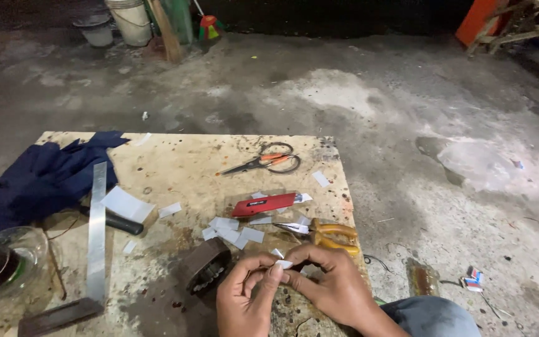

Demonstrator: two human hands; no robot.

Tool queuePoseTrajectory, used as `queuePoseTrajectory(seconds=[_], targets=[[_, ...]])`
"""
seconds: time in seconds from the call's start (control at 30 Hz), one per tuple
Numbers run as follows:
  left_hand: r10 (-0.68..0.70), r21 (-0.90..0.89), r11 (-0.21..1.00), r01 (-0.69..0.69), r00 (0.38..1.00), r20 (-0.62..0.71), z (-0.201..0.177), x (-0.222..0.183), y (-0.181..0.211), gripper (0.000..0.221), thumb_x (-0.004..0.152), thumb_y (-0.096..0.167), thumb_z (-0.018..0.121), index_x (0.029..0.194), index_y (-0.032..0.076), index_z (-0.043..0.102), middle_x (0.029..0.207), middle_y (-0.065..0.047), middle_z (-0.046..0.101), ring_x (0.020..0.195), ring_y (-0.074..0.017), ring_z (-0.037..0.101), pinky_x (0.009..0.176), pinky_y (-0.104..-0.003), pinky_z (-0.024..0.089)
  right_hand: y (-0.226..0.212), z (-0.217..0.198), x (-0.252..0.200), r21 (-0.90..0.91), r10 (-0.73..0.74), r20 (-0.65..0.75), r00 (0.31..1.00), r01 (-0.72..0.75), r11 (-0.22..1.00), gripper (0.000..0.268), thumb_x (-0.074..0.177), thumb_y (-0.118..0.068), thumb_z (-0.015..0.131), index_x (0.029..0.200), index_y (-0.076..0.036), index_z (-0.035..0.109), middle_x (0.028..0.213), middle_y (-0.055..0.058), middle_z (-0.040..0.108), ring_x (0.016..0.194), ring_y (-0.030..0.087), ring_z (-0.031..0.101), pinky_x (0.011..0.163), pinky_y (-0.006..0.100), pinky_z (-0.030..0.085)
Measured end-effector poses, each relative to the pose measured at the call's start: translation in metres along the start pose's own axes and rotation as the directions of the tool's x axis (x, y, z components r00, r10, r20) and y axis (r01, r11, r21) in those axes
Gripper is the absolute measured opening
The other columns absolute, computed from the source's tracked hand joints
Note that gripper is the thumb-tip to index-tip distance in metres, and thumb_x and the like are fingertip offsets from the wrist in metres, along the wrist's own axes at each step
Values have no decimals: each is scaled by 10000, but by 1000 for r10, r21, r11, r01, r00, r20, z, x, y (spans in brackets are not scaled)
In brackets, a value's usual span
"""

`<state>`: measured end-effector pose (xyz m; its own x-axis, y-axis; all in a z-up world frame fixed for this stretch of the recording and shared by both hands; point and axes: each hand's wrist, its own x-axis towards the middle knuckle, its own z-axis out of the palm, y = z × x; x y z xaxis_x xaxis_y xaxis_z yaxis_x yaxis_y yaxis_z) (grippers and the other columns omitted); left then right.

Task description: Inserting thin white insulation strips into the slots of a metal motor stator core on a workbench.

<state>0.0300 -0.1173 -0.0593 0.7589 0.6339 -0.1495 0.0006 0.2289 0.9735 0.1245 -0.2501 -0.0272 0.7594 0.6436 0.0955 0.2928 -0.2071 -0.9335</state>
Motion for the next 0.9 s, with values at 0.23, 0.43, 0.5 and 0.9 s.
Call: queuePoseTrajectory(seconds=[0.23, 0.43, 0.5, 0.9], targets=[[220, 90, 971, -223, 974, 42, -7, 4, -6, 169, 886, 151, 790, 982, 29, 858, 824, -105, 877, 669, -173, 838, 656, -290, 747, -5, -7, 0, 42, -137, -65, 988, 140, 989, 197, 897, -286, 735, 1016, -146, 806, 949, 34, 830, 849, 240, 806, 724, 416, 696], [201, 310, 925, -220, 975, 94, -11, 5, -1, 181, 879, 236, 792, 1010, 152, 884, 897, -34, 911, 765, -163, 902, 692, -308, 763, -5, -18, 7, 198, -41, 87, 995, 23, 980, 229, 879, -296, 762, 883, -85, 853, 795, 60, 841, 742, 207, 787, 702, 363, 629], [324, 364, 858, -363, 931, 166, -14, 7, -7, 165, 884, 251, 798, 1017, 179, 865, 961, -21, 876, 847, -187, 889, 747, -356, 770, 2, -20, 8, 222, 12, 133, 991, -41, 974, 239, 822, -278, 819, 936, -76, 878, 867, 83, 871, 779, 211, 799, 691, 343, 636], [476, 410, 775, -481, 871, 121, -12, 2, -5, 225, 896, 296, 777, 1071, 184, 862, 1000, -33, 871, 907, -192, 865, 773, -352, 772, -11, 0, 2, -71, -77, -132, 988, 68, 995, 190, 842, -277, 792, 939, -133, 869, 915, 46, 880, 811, 201, 842, 703, 346, 698]])
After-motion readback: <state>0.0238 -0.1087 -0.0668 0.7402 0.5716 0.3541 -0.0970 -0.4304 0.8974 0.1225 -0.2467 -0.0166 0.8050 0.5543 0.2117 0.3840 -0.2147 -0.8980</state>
